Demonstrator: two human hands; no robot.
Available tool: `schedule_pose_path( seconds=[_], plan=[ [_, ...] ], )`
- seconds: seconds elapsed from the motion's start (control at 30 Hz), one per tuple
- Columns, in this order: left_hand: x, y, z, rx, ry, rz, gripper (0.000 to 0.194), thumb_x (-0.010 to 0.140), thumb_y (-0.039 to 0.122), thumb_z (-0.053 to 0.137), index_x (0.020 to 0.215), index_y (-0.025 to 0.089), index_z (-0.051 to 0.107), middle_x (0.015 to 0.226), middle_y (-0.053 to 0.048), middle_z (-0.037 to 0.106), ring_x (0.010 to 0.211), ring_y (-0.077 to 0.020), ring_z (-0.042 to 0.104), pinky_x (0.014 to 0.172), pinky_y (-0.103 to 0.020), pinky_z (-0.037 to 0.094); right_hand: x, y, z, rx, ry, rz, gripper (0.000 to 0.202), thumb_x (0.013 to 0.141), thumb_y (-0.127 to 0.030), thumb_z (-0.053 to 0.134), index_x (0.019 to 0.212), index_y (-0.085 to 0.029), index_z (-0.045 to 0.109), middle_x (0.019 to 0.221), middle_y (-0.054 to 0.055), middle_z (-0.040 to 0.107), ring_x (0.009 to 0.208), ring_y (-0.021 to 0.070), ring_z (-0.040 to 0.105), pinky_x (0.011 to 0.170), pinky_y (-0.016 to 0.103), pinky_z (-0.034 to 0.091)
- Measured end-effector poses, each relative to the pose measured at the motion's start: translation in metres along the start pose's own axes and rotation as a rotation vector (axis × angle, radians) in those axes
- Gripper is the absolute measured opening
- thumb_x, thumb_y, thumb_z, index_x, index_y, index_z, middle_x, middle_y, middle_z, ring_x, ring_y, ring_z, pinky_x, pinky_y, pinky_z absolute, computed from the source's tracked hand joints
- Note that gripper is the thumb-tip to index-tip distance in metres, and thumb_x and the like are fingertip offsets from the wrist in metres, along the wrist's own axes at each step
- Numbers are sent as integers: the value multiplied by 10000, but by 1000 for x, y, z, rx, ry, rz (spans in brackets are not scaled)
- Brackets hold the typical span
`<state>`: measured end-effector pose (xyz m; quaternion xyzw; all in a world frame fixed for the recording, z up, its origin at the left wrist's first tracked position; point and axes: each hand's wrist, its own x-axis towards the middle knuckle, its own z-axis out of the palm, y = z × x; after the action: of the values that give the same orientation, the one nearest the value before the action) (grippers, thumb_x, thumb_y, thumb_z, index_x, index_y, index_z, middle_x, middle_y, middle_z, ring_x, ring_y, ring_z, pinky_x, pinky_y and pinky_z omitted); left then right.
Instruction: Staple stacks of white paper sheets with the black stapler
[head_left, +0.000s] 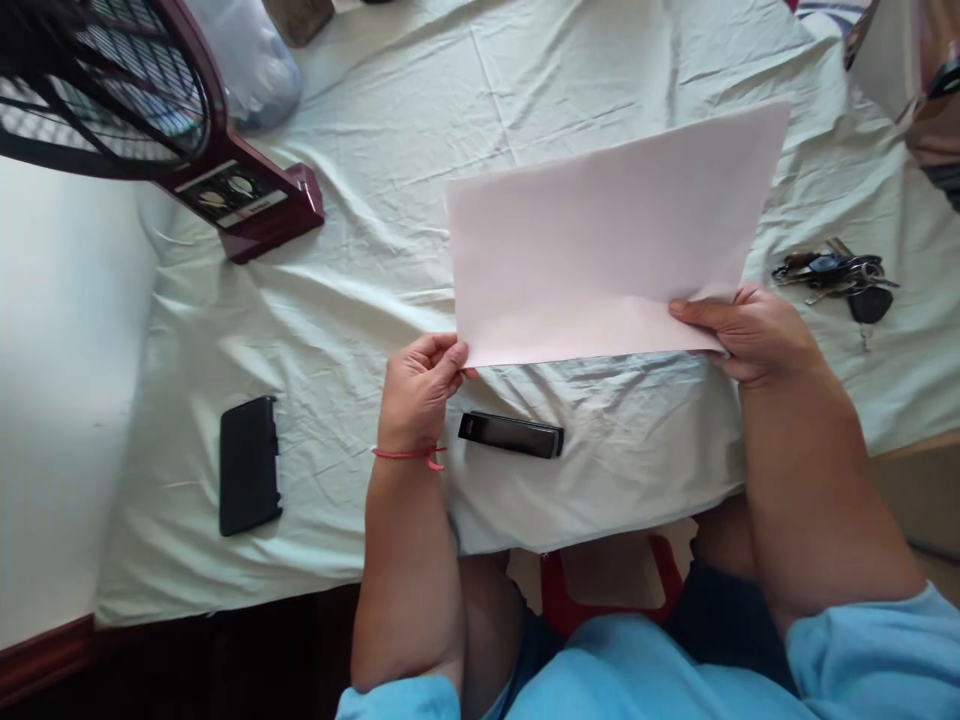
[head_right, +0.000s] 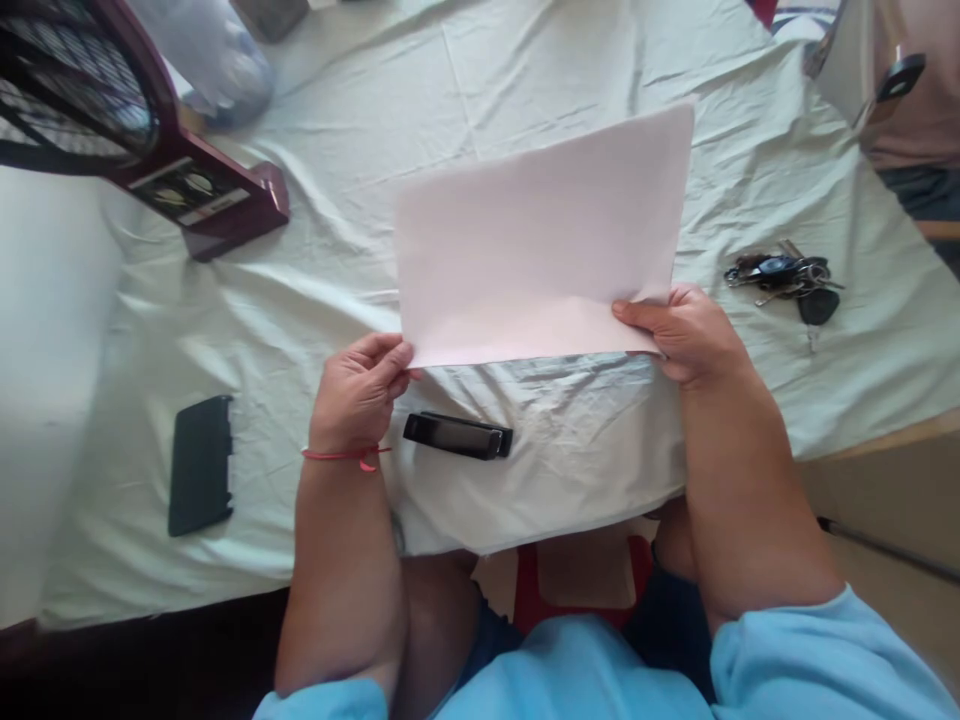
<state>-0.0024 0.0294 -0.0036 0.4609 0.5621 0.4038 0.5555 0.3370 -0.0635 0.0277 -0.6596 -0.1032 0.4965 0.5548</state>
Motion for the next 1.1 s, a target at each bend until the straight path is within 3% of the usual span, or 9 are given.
schedule_pose_path(
  seconds=[0.17, 0.27, 0.33, 0.47, 0.57, 0.63, 0.73, 0.87, 1.1],
  plan=[
    [-6, 3, -10, 178, -37, 124, 377, 754, 425, 1025, 1006, 201, 857, 695, 10, 739, 656, -144, 629, 644, -265, 463, -8, -12, 6, -40, 111, 35, 315, 777, 60, 917, 745, -173, 707, 678, -35, 703, 532, 84, 588, 400, 157, 430],
    [-20, 23, -23, 258, -390, 183, 466, 806, 414, 1083, 1184, 235, 879, 930, -23, 831, 868, -200, 738, 811, -319, 572, -8, -16, 6, -65, 135, 38, 328, 791, 58, 931, 763, -172, 699, 672, -51, 673, 540, 74, 565, 389, 151, 405],
    [-30, 38, -30, 417, -660, 254, 415, 831, 423, 1109, 1137, 249, 889, 1143, -69, 877, 1107, -258, 787, 1004, -365, 606, -8, -17, 6, -66, 144, 40, 331, 812, 66, 905, 747, -174, 686, 666, -51, 660, 550, 71, 552, 397, 154, 397],
    [-42, 51, -33, 686, -851, 319, 447, 942, 489, 1059, 1297, 290, 873, 1397, -89, 838, 1358, -329, 751, 1235, -458, 598, -6, -15, 6, -63, 156, 32, 335, 818, 45, 882, 727, -190, 662, 741, -26, 723, 594, 87, 575, 439, 180, 398],
    [-41, 43, -27, 888, -925, 281, 426, 950, 296, 979, 1366, 292, 885, 1419, -94, 827, 1386, -355, 750, 1251, -504, 598, -1, -11, 2, -87, 150, 13, 292, 830, -4, 876, 743, -213, 691, 806, -6, 763, 648, 115, 623, 453, 193, 417],
    [-36, 36, -23, 951, -910, 278, 348, 941, 190, 887, 1280, 268, 902, 1321, -92, 840, 1304, -348, 779, 1203, -495, 616, 4, -8, -2, -128, 143, 3, 282, 821, -37, 893, 740, -228, 702, 817, 6, 767, 680, 136, 648, 455, 200, 436],
    [-28, 28, -26, 909, -800, 317, 275, 995, 275, 830, 1255, 248, 917, 1255, -97, 849, 1240, -345, 803, 1170, -479, 632, 9, -4, -7, -172, 116, -1, 247, 804, -88, 936, 777, -235, 739, 840, 14, 781, 721, 152, 680, 465, 197, 463],
    [-20, 24, -34, 811, -571, 305, 396, 934, 338, 836, 1305, 252, 946, 1304, -107, 858, 1260, -356, 801, 1188, -502, 629, 7, -1, -4, -130, 127, 5, 233, 826, -78, 924, 795, -229, 749, 893, 15, 808, 712, 137, 678, 451, 187, 455],
    [-15, 17, -37, 625, -401, 233, 429, 796, 377, 882, 1198, 272, 990, 1210, -89, 834, 1246, -356, 768, 1205, -526, 604, 4, 0, 0, -149, 116, 24, 264, 847, -63, 900, 735, -236, 734, 978, 50, 872, 773, 178, 731, 458, 211, 479]
  ],
)
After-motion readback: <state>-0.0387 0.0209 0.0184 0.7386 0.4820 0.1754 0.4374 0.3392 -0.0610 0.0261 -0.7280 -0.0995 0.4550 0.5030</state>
